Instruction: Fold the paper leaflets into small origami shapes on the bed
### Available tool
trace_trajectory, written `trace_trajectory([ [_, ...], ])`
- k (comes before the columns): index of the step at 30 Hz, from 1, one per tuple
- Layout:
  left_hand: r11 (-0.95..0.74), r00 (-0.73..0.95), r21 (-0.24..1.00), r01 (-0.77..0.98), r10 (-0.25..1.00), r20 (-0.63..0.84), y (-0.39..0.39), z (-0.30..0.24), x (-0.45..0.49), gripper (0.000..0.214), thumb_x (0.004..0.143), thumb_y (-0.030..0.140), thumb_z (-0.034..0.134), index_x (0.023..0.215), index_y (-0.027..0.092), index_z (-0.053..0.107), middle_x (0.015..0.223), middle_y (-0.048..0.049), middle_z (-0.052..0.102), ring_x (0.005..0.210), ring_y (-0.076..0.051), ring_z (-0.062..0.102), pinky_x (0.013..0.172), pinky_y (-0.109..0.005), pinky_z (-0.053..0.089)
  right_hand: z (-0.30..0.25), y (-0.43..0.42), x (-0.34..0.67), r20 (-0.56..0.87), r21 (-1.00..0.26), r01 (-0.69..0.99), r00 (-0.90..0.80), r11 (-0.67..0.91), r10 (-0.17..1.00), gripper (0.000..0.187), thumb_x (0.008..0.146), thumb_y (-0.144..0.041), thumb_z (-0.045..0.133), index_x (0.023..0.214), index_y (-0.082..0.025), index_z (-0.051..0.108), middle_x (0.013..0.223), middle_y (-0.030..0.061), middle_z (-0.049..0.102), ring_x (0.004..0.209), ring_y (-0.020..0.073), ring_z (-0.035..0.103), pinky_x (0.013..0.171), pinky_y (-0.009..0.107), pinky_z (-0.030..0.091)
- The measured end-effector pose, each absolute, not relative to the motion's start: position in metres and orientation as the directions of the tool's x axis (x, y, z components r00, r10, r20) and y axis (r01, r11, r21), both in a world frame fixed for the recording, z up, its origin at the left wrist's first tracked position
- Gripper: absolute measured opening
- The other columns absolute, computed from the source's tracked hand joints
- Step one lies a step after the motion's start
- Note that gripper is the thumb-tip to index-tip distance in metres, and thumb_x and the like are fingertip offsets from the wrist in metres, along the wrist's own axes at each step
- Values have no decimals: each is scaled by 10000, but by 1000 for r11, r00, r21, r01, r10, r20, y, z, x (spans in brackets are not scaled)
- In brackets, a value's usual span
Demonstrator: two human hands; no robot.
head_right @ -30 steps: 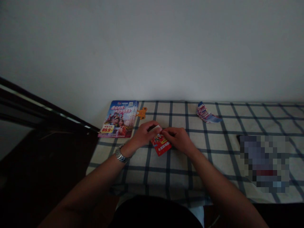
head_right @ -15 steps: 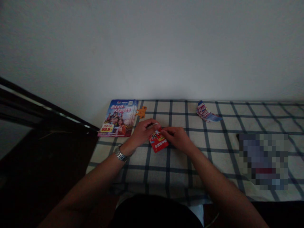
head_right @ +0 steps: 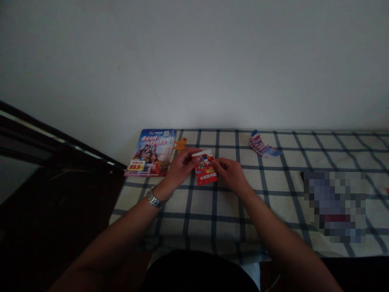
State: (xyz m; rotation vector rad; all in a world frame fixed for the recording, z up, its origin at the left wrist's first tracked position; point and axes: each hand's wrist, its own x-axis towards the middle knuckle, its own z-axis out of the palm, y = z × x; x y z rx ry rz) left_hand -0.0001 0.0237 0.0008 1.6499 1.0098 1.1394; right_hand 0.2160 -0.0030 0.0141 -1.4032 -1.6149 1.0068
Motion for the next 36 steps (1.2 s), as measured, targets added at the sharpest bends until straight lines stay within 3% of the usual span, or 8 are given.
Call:
trace_trajectory([
  [4,-286,237,942,176,941,241,22,3,0,314,997,432,652,1253,258,704,1200,-61,740,998,-201,708,869,-327,567,11,-3,217,29,-917,390,-135,80,990,437,963,-572,594,936,-194,812,831,45,799,754,232,716,628,291,535],
  [11,-265,159,934,241,960,232,22,12,-3,319,990,406,662,1252,241,742,1032,-36,779,849,-186,705,752,-283,549,11,-4,218,-8,-931,358,-235,79,972,467,983,-587,567,923,-193,810,842,40,795,761,224,710,665,295,530],
  [23,-281,172,917,284,956,240,23,14,-5,341,1007,437,648,1279,253,738,1075,-43,789,850,-181,713,722,-267,547,10,-4,220,27,-896,421,-263,140,964,450,979,-585,576,941,-198,804,807,33,777,734,214,687,648,287,518],
  [29,-299,140,910,286,953,269,27,9,-7,340,1004,437,653,1272,246,739,1055,-43,787,833,-169,705,720,-260,544,7,-5,220,-34,-944,320,-322,75,946,479,972,-615,581,850,-196,778,787,33,760,718,213,690,643,294,547],
  [36,-283,126,927,245,958,259,29,10,-10,355,1001,448,658,1276,236,733,1082,-55,790,872,-176,719,734,-266,564,4,-5,223,-95,-966,260,-368,4,925,427,954,-597,628,949,-208,802,874,46,791,800,230,736,721,330,593],
])
